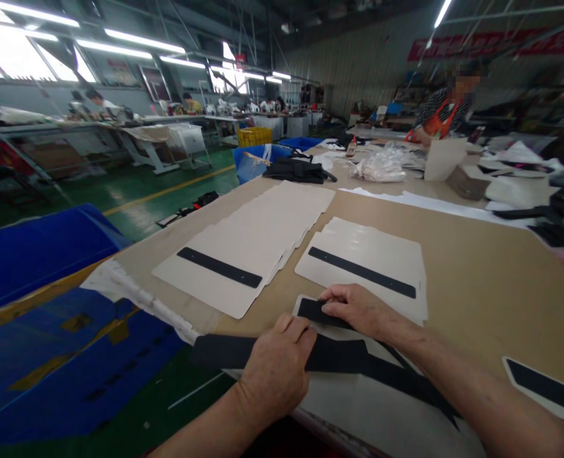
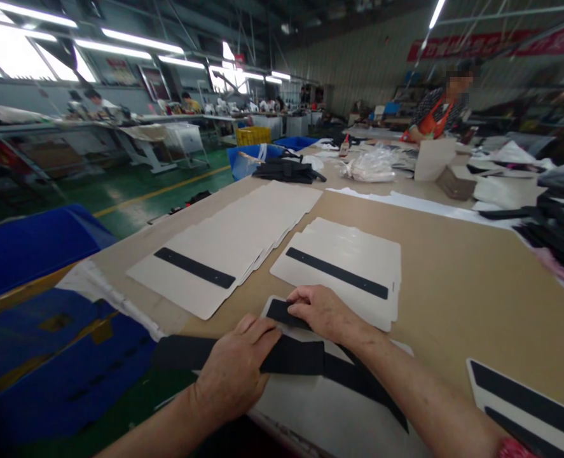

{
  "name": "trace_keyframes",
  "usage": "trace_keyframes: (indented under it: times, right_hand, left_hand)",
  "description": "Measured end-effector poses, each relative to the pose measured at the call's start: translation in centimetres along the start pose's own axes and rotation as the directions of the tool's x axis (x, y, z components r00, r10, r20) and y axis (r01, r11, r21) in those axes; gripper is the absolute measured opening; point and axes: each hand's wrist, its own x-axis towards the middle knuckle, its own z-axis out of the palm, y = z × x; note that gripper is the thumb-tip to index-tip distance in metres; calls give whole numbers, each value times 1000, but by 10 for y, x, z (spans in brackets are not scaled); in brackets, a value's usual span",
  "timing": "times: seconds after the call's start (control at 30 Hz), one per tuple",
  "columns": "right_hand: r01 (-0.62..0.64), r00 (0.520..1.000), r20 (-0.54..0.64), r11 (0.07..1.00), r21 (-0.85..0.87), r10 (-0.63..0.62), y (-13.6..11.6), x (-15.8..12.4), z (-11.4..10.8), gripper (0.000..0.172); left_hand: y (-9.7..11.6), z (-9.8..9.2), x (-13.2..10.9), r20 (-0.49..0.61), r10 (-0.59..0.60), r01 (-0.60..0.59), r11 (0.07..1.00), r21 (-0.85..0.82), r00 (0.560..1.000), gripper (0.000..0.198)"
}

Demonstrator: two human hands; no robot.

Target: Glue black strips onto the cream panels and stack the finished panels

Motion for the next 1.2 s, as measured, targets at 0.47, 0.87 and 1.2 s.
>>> trace_keyframes:
  times: [0.47, 0.87, 1.2]
  right_hand:
    - [11, 1000, -24, 970, -245, -17, -4, 7, -1, 21]
    - [4, 999, -42, 962, -271, -16, -4, 9, 2, 22]
    - [-22, 999, 32, 973, -229, 30, 2, -21, -34, 47]
  left_hand:
    - [0, 9, 1, 27, -105, 103, 991, 85, 994, 77]
    - [2, 4, 6, 58, -100, 94, 990, 101, 993, 74]
    - [2, 2, 7, 77, -100, 89, 988, 129, 992, 70]
